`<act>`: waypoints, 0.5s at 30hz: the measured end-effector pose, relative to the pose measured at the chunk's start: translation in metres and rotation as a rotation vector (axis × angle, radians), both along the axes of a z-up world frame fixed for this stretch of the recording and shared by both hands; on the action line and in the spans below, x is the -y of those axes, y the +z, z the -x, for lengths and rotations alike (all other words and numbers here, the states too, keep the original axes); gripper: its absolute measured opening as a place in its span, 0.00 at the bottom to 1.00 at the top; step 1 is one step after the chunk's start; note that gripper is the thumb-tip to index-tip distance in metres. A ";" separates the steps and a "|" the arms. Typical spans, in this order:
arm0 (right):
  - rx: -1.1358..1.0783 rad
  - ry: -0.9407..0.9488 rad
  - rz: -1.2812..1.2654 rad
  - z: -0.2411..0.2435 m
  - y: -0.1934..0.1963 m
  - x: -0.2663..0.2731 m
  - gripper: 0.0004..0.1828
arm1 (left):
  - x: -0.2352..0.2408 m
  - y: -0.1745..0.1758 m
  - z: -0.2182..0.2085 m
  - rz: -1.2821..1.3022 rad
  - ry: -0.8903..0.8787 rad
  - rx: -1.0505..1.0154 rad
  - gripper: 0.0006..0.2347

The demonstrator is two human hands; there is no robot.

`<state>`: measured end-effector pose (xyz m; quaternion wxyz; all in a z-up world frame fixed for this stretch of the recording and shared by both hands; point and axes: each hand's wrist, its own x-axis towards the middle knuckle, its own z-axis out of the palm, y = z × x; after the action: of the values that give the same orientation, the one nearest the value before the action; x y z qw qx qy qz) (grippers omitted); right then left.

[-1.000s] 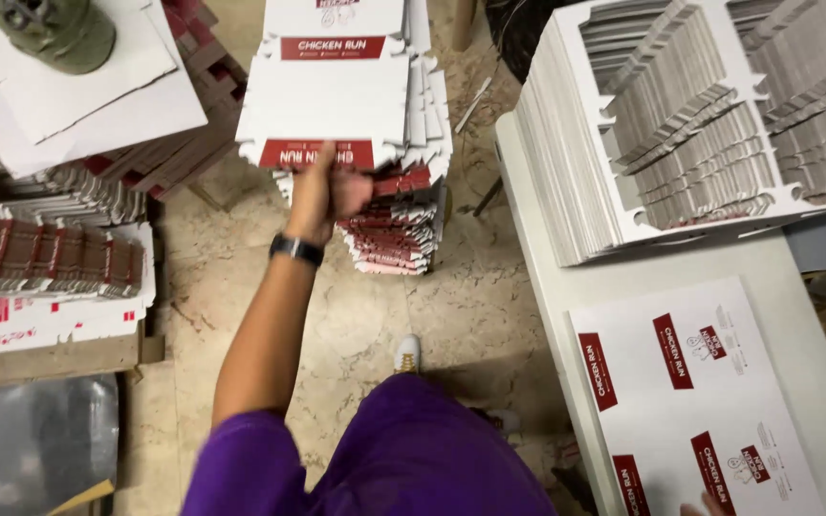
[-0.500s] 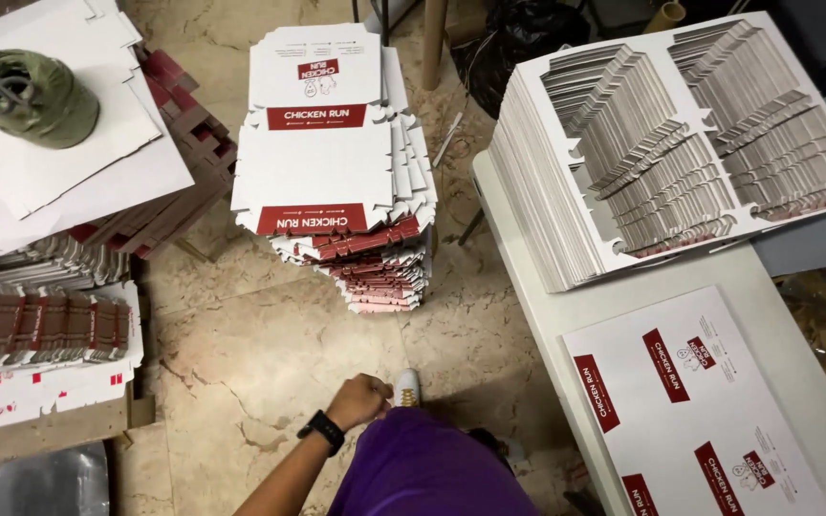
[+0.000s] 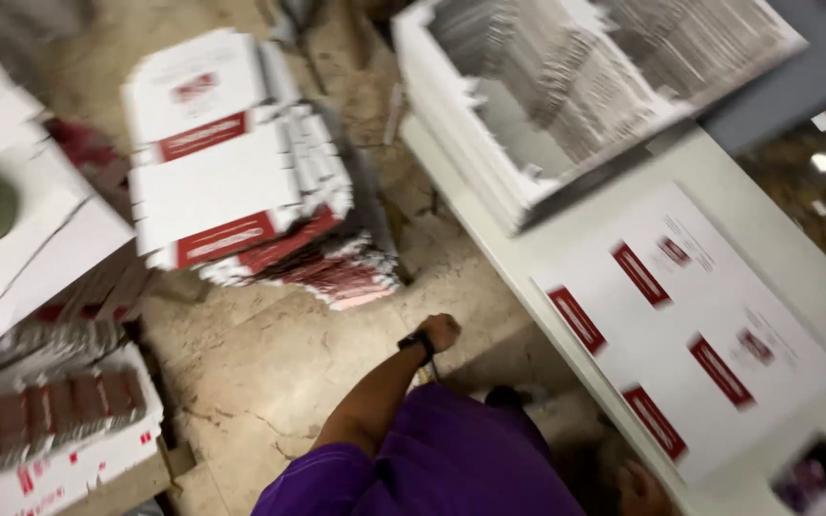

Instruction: Stripping waste material from die-cut cardboard sheets and stacking the resulting box blanks for assembly.

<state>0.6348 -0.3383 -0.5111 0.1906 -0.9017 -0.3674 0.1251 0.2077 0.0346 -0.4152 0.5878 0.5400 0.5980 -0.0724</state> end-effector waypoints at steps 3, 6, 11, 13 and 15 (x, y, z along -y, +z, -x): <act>-0.495 -0.145 0.347 0.037 0.036 0.017 0.24 | 0.034 -0.121 -0.009 -0.230 -0.477 -0.152 0.18; -0.608 -0.271 0.265 0.053 0.046 0.051 0.25 | 0.077 -0.149 0.009 -0.263 -0.687 -0.174 0.19; -0.510 -0.412 0.313 0.022 0.054 0.084 0.24 | 0.108 -0.106 0.010 -0.022 -0.383 -0.425 0.20; -0.535 -0.461 0.276 -0.003 0.048 0.083 0.24 | 0.099 -0.102 0.000 -0.005 -0.196 -0.468 0.20; -0.564 -0.474 0.018 -0.032 0.040 0.083 0.23 | 0.084 -0.121 -0.014 -0.222 -0.197 -0.577 0.20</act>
<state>0.6666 -0.4217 -0.4712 0.3001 -0.8934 -0.0803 0.3245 0.2219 -0.0499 -0.5366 0.3215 0.6134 0.6891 -0.2135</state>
